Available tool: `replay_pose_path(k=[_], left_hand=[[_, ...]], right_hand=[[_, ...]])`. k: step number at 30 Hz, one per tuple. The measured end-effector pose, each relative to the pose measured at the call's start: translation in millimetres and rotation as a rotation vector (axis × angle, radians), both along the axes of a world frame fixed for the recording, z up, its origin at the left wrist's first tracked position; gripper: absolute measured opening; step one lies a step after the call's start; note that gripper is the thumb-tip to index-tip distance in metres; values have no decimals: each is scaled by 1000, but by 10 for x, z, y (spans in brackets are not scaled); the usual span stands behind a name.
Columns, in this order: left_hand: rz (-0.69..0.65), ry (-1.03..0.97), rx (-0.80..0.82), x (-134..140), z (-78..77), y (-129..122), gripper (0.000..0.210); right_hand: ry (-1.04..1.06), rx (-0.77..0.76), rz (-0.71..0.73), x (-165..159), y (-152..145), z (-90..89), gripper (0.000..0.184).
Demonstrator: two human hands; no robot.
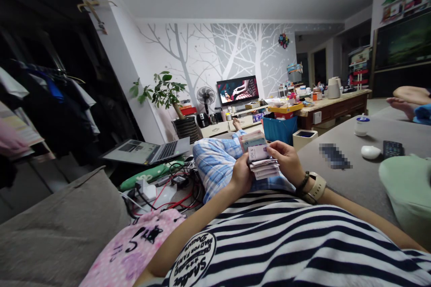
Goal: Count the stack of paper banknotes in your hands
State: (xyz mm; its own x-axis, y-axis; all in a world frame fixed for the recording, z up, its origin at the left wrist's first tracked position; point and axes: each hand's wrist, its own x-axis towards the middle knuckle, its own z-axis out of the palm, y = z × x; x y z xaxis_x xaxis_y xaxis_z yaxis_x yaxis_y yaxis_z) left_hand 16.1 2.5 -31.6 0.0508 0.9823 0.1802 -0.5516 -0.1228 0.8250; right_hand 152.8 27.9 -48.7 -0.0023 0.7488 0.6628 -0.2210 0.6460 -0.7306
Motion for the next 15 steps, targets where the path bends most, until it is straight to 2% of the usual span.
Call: replay_pose_path(k=[15], left_hand=[[8, 1, 0, -10, -35, 40, 38]], right_hand=[[16, 4, -4, -11, 10, -10, 41]])
